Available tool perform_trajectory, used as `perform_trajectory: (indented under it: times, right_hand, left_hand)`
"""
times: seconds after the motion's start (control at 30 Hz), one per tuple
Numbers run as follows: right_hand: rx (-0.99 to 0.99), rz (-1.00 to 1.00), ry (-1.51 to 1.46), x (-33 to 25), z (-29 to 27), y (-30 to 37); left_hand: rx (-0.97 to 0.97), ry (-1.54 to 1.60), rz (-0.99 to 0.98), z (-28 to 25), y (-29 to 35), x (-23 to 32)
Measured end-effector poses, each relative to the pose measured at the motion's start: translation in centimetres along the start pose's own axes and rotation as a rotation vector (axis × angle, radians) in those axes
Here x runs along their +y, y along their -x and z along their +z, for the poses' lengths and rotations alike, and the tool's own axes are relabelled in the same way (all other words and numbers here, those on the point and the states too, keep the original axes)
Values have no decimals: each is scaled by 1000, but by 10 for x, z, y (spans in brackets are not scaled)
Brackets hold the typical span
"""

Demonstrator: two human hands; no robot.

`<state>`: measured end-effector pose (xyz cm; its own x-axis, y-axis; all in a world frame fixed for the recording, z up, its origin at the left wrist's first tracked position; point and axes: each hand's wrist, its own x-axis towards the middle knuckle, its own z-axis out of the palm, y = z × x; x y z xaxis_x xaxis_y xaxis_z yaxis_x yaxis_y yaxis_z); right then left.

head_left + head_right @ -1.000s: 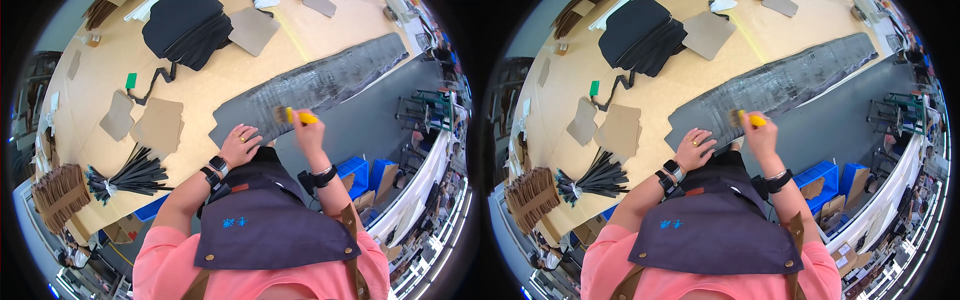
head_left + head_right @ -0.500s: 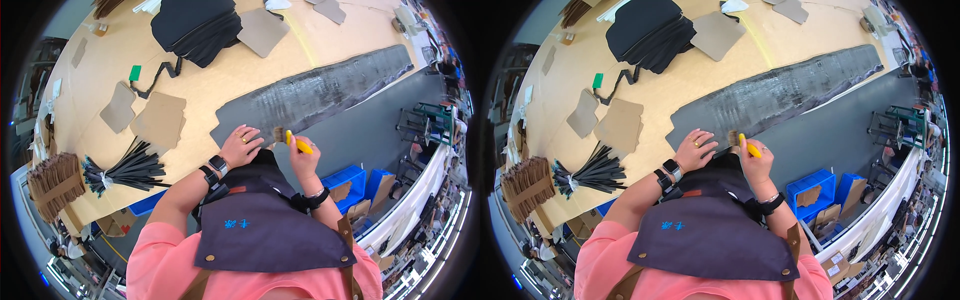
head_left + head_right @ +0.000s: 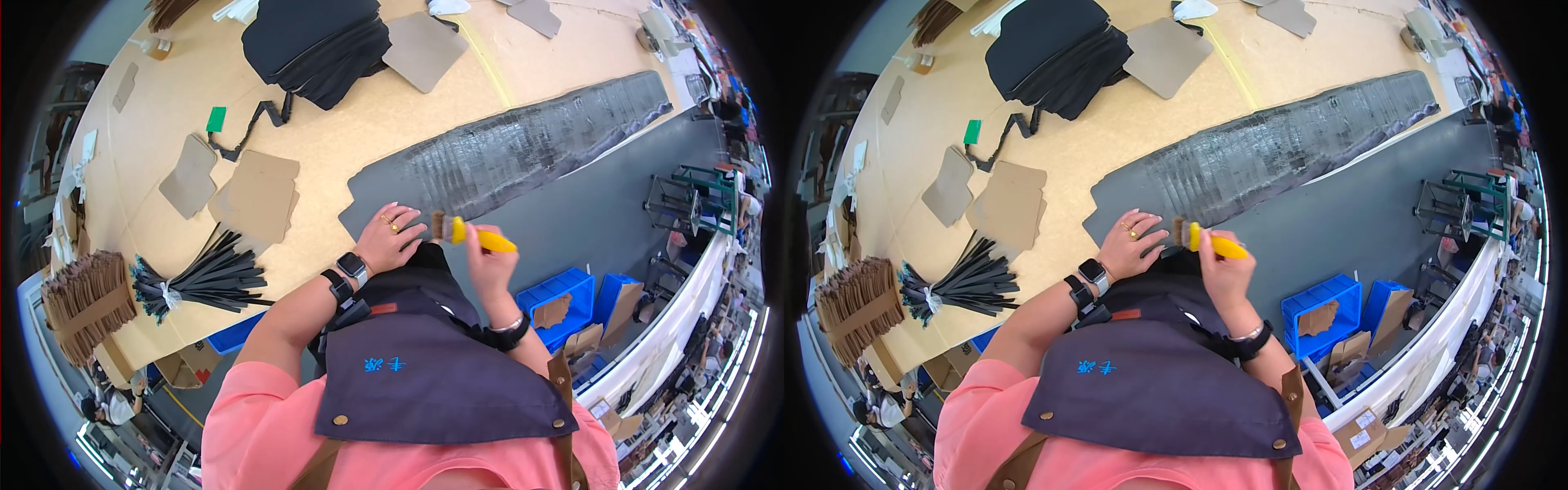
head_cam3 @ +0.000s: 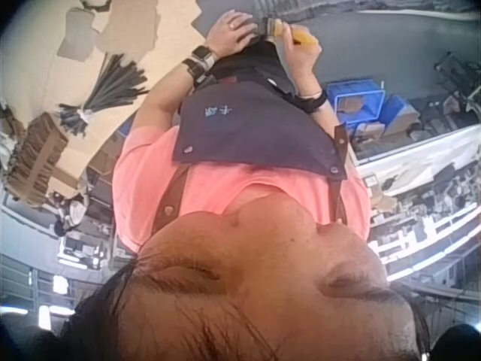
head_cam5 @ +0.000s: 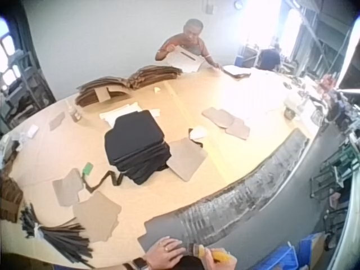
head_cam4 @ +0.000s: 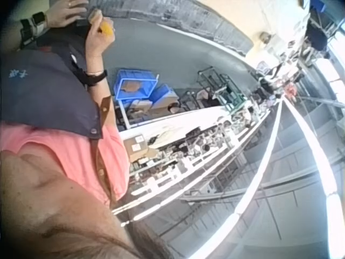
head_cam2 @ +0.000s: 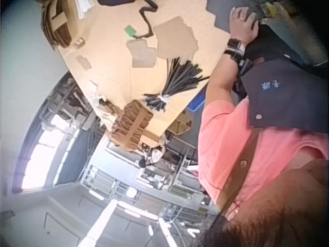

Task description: Applying a liquid substance, likely a dye or finish, to a long strip of textured leather using a brush.

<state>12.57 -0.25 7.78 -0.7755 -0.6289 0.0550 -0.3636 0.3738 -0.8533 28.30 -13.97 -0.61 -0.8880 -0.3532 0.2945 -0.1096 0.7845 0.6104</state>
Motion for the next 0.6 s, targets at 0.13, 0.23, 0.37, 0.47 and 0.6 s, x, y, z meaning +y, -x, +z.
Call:
perform_trajectory:
  times: [0.13, 0.23, 0.37, 0.47, 0.6]
  right_hand:
    - [40, -32, 193, 32, -7, -6]
    - [127, -131, 288, 22, -31, -19]
    - [97, -117, 184, -1, -21, -6]
    - [-5, -99, 30, 5, 1, 5]
    - [91, -219, 308, 27, -19, -12]
  left_hand:
    - [5, 12, -3, -1, -2, 0]
    - [14, 18, -10, 0, 3, 0]
    - [-2, 8, -5, 3, 3, -2]
    - [-24, 20, -7, 1, 0, -1]
    - [-18, 37, -15, 3, 3, -2]
